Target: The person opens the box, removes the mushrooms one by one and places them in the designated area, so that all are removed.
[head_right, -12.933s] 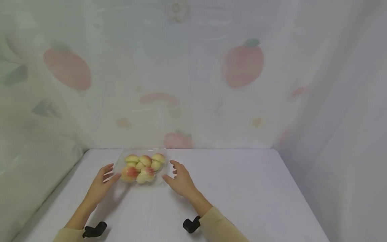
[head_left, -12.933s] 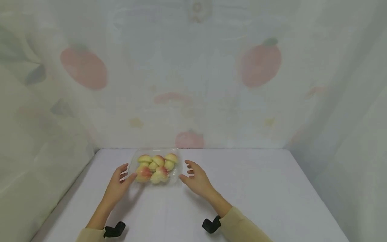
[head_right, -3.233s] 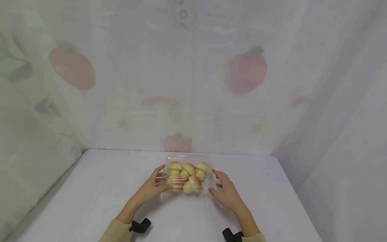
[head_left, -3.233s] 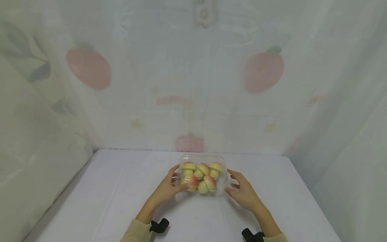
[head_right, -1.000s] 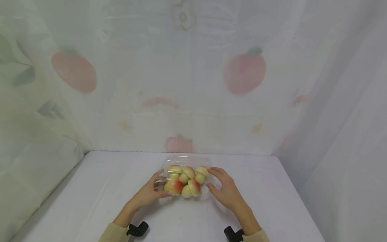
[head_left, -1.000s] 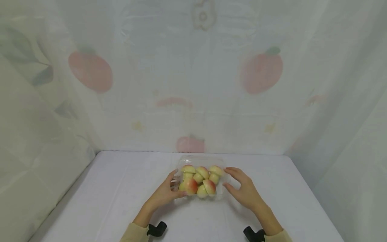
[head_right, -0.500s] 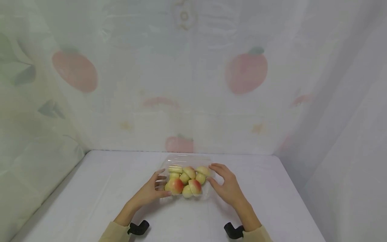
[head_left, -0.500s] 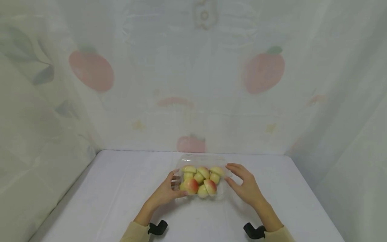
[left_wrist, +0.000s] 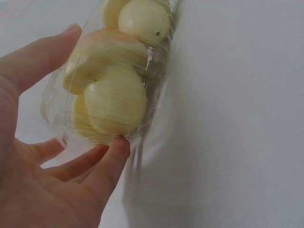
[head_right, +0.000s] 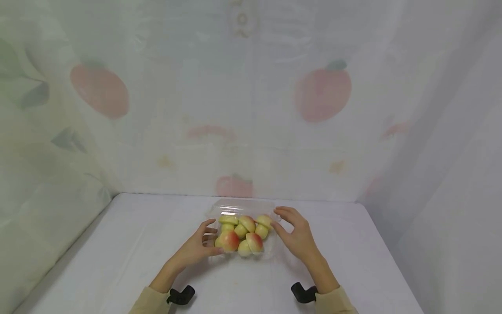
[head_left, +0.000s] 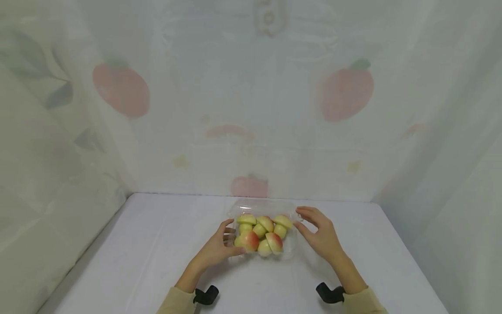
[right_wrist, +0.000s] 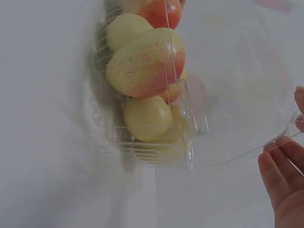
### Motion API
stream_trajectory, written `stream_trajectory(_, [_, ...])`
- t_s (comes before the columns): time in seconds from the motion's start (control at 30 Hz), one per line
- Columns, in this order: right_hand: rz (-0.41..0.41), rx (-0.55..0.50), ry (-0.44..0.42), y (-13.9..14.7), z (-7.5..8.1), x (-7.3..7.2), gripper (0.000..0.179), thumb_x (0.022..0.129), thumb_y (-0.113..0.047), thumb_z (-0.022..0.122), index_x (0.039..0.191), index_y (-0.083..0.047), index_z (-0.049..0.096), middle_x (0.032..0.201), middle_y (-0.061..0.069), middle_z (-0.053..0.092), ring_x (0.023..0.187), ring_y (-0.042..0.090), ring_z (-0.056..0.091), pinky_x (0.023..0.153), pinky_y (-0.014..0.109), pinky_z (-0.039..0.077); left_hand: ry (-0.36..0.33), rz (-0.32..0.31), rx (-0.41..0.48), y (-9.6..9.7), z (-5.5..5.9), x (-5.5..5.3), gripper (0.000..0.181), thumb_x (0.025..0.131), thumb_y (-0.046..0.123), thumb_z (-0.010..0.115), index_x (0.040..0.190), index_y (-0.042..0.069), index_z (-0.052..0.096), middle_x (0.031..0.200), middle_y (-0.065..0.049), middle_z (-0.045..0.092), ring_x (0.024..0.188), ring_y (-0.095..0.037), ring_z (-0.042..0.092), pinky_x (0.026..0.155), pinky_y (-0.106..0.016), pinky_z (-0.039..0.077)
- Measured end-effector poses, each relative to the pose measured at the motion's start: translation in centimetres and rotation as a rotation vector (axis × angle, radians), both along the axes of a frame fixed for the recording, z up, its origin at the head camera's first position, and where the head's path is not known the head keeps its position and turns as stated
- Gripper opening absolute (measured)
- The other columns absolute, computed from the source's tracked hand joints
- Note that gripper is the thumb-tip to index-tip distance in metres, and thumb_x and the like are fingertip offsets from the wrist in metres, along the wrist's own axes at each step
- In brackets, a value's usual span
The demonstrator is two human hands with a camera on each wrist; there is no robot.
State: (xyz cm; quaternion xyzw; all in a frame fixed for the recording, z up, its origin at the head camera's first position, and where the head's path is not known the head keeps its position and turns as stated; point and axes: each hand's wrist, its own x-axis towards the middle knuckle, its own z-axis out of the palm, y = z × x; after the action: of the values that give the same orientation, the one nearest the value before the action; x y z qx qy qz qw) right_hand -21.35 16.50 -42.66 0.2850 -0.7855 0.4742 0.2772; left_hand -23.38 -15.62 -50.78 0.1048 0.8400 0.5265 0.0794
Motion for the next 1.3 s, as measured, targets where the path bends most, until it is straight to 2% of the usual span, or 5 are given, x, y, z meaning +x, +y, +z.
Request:
stream_trajectory(0.3, [0.021, -0.064, 0.007, 0.1, 0.3, -1.0, 0.031, 0.078, 0.02, 0.075, 0.106, 0.01, 0.07, 0.109, 0.028, 0.067, 0.097, 0.044, 0.068, 0.091, 0.023, 0.055, -0.003, 0.006, -0.019, 0.1, 0.2, 0.1, 0.104, 0.078, 0.038, 0.089, 0.157, 0.011, 0.027, 0.142, -0.015, 0.05, 0.129, -0.038, 0.052, 0.104, -0.053, 0.046])
stream_trajectory(0.47, [0.02, -0.071, 0.005, 0.1, 0.8, -1.3, 0.026, 0.08, 0.02, 0.074, 0.103, 0.01, 0.07, 0.105, 0.028, 0.067, 0.095, 0.043, 0.068, 0.09, 0.022, 0.055, -0.008, 0.009, -0.022, 0.1, 0.1, 0.1, 0.104, 0.078, 0.038, 0.089, 0.157, 0.011, 0.027, 0.142, -0.015, 0.05, 0.13, -0.037, 0.051, 0.105, -0.053, 0.046])
stream_trajectory(0.8, [0.053, -0.118, -0.02, 0.4, 0.9, -2.2, 0.026, 0.08, 0.021, 0.073, 0.103, 0.011, 0.069, 0.104, 0.029, 0.066, 0.096, 0.04, 0.065, 0.086, 0.043, 0.058, -0.011, -0.004, -0.017, 0.1, 0.1, 0.3, 0.105, 0.079, 0.038, 0.088, 0.158, 0.009, 0.026, 0.142, -0.016, 0.05, 0.129, -0.038, 0.051, 0.104, -0.053, 0.047])
stream_trajectory(1.03, [0.089, -0.164, -0.046, 0.6, 1.0, -3.0, 0.021, 0.082, 0.021, 0.071, 0.103, 0.017, 0.066, 0.102, 0.032, 0.064, 0.095, 0.044, 0.062, 0.088, 0.027, 0.058, -0.001, -0.013, -0.018, 0.0, -0.3, 0.1, 0.105, 0.079, 0.038, 0.088, 0.158, 0.008, 0.025, 0.142, -0.018, 0.05, 0.129, -0.039, 0.051, 0.104, -0.053, 0.047])
stream_trajectory(1.3, [0.098, -0.186, -0.048, 0.6, 0.9, -4.0, 0.019, 0.083, 0.02, 0.071, 0.101, 0.017, 0.065, 0.101, 0.033, 0.062, 0.095, 0.036, 0.063, 0.087, 0.024, 0.057, 0.007, -0.017, -0.01, 0.0, -0.3, 0.2, 0.105, 0.08, 0.038, 0.088, 0.158, 0.008, 0.024, 0.142, -0.02, 0.049, 0.129, -0.041, 0.051, 0.105, -0.054, 0.046])
